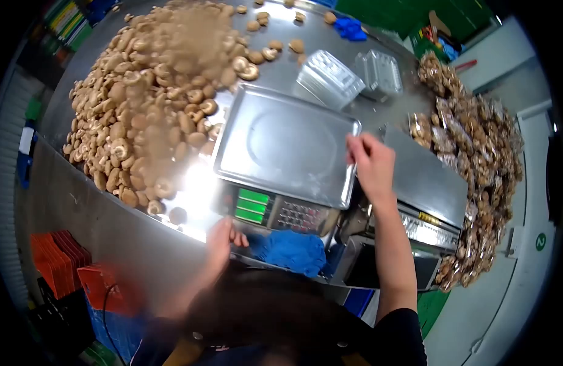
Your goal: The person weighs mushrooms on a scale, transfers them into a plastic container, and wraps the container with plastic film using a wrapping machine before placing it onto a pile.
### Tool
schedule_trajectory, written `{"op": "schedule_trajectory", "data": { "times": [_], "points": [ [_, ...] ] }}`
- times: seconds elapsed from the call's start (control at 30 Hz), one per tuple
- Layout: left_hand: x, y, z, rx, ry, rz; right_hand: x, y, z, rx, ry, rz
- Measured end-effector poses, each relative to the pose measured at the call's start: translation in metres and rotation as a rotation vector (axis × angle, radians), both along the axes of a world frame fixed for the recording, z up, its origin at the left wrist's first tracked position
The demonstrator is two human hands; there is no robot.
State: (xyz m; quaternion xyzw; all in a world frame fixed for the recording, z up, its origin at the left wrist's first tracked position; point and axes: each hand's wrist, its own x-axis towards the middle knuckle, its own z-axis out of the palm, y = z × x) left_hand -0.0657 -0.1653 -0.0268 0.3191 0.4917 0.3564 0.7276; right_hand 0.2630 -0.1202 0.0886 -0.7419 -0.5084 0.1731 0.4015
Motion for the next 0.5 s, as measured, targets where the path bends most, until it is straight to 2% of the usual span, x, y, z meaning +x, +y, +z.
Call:
{"op": "schedule_trajectory", "data": {
  "times": [0.03,0.07,0.1,0.17,0.2,0.23,0.27,0.33,0.4,0.5],
  "points": [
    [-0.016,0.008,-0.003,0.019,0.005,0.040,0.009,0.033,-0.013,0.080,-0.004,0.014],
    [-0.030,0.014,-0.004,0.045,0.077,0.105,0.023,0.066,-0.034,0.195,-0.124,0.045],
    [-0.055,0.018,-0.005,0.182,0.502,0.006,0.046,0.094,-0.055,0.147,-0.242,0.073],
    [-0.083,0.034,0.007,0.683,0.842,0.041,0.088,0.140,-0.089,0.015,-0.567,0.091],
    [-0.102,0.039,-0.004,0.826,1.086,-0.011,0.115,0.160,-0.112,-0.042,-0.629,0.095],
    [-0.118,0.042,-0.004,0.739,1.131,-0.101,0.135,0.176,-0.125,-0.080,-0.750,0.119],
    [-0.127,0.047,-0.001,0.713,1.175,-0.155,0.130,0.184,-0.113,-0.184,-0.732,0.115],
    [-0.144,0.058,-0.009,0.707,1.217,-0.271,0.161,0.204,-0.135,-0.250,-0.804,0.103],
    [-0.148,0.064,-0.021,0.633,1.324,-0.338,0.178,0.224,-0.139,-0.319,-0.586,0.215],
    [-0.151,0.070,-0.028,0.651,1.391,-0.368,0.163,0.237,-0.111,-0.501,-0.487,0.202]
  ]
}}
